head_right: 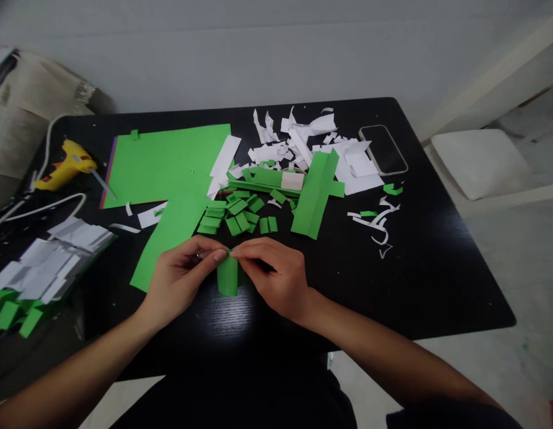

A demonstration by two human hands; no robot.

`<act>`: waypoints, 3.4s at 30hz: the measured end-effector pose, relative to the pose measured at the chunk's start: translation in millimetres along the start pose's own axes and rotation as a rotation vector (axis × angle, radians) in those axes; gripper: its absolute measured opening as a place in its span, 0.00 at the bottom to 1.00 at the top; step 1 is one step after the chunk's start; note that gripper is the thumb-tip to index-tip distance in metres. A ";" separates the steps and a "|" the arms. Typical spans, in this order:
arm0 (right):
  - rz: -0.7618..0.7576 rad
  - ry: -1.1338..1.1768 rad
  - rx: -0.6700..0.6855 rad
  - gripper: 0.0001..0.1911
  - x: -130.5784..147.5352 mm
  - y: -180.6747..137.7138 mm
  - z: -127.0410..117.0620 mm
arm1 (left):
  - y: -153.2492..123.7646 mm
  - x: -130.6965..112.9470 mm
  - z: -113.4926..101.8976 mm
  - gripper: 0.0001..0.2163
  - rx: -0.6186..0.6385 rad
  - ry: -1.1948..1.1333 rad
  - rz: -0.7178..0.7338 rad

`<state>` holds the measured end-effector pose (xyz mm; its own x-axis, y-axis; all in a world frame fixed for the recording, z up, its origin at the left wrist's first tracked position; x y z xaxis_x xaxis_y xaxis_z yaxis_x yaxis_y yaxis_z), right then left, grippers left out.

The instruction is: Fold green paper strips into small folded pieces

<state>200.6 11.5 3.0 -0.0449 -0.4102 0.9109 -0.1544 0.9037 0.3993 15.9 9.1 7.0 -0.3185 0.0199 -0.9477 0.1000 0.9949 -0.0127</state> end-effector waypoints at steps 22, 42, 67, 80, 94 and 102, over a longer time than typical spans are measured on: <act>0.272 0.160 0.057 0.02 -9.7 3.5 2.4 | -1.0 -1.6 -3.5 0.02 0.018 0.109 0.094; 0.063 -0.024 0.105 0.02 -9.5 0.1 1.4 | -5.0 -1.3 -5.2 0.04 0.034 0.269 0.241; 0.274 0.160 0.062 0.02 -10.0 3.6 0.6 | -4.0 1.1 -2.2 0.01 -0.011 0.174 0.183; 0.407 0.236 0.075 0.04 -8.5 5.6 1.7 | -2.2 -2.0 -4.6 0.03 -0.028 0.081 0.150; 0.490 0.410 0.084 0.03 -8.8 8.4 3.4 | 0.1 1.1 -4.2 0.04 -0.048 0.001 0.065; 0.416 0.251 0.080 0.02 -11.6 4.3 2.6 | -1.1 5.3 -3.0 0.05 -0.048 0.045 0.046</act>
<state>197.8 19.9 -6.1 0.1187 0.0351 0.9923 -0.2498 0.9683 -0.0043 11.3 8.4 2.9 -0.3569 0.0689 -0.9316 0.0709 0.9964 0.0465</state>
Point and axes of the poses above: each hand's wrist, its own y-axis towards the middle knuckle, its own z-axis out of the palm, x = y × z, the point moved 2 cm from there along y, towards the middle knuckle, and after that the axes turned 7 degrees about y, right-handed, at the moved point
